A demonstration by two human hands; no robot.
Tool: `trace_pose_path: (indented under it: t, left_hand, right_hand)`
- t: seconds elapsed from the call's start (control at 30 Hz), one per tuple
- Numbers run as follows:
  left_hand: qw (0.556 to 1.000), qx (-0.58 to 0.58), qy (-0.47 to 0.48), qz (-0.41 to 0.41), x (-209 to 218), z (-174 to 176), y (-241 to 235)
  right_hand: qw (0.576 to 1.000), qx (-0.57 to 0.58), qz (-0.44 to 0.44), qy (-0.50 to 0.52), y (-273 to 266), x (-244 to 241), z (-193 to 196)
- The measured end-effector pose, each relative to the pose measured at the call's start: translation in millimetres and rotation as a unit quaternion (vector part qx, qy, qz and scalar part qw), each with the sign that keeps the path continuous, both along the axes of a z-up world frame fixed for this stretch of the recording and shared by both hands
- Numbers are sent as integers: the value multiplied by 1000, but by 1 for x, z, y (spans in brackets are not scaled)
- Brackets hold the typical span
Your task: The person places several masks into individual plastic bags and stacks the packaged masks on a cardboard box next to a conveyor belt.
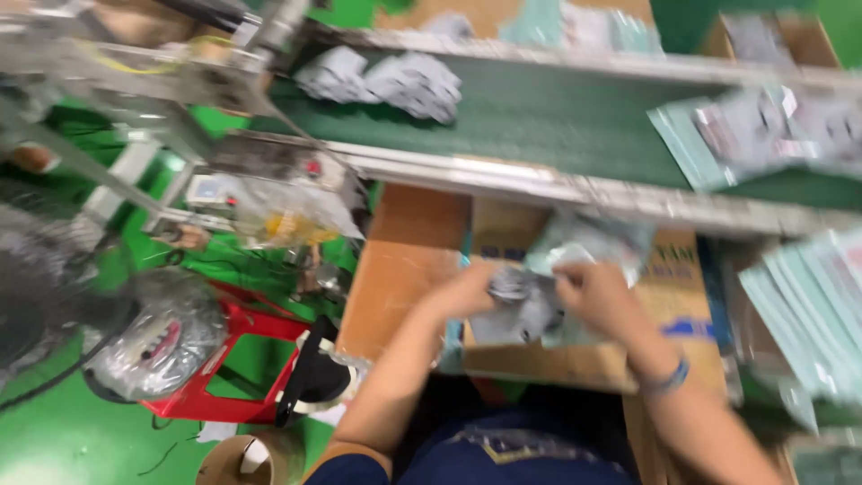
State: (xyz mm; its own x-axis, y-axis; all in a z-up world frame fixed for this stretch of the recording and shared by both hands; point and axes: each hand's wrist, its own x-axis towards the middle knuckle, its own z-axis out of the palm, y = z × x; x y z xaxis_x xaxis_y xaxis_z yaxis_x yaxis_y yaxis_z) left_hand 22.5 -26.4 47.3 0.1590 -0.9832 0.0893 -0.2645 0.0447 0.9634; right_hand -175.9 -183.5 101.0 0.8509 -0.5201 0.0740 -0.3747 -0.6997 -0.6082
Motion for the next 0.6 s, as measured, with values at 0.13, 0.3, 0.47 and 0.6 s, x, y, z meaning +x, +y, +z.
trace_pose_path:
  t: [0.13,0.3,0.47,0.6]
  left_hand:
    - [967,59,55,240,-30,-23,-30]
    - [832,20,550,68,-61,-99,-22]
    - [886,29,451,-104,-117,-141,3]
    - [977,67,-39,-201,-162,-221,-12]
  right_hand:
    - [976,-212,-18,-33,64,18,-33]
    - [986,-113,-12,-123,72,4,-40]
    - [968,85,229,-62,59,-44,-23]
    - [984,28,169,54,25,-53,-2]
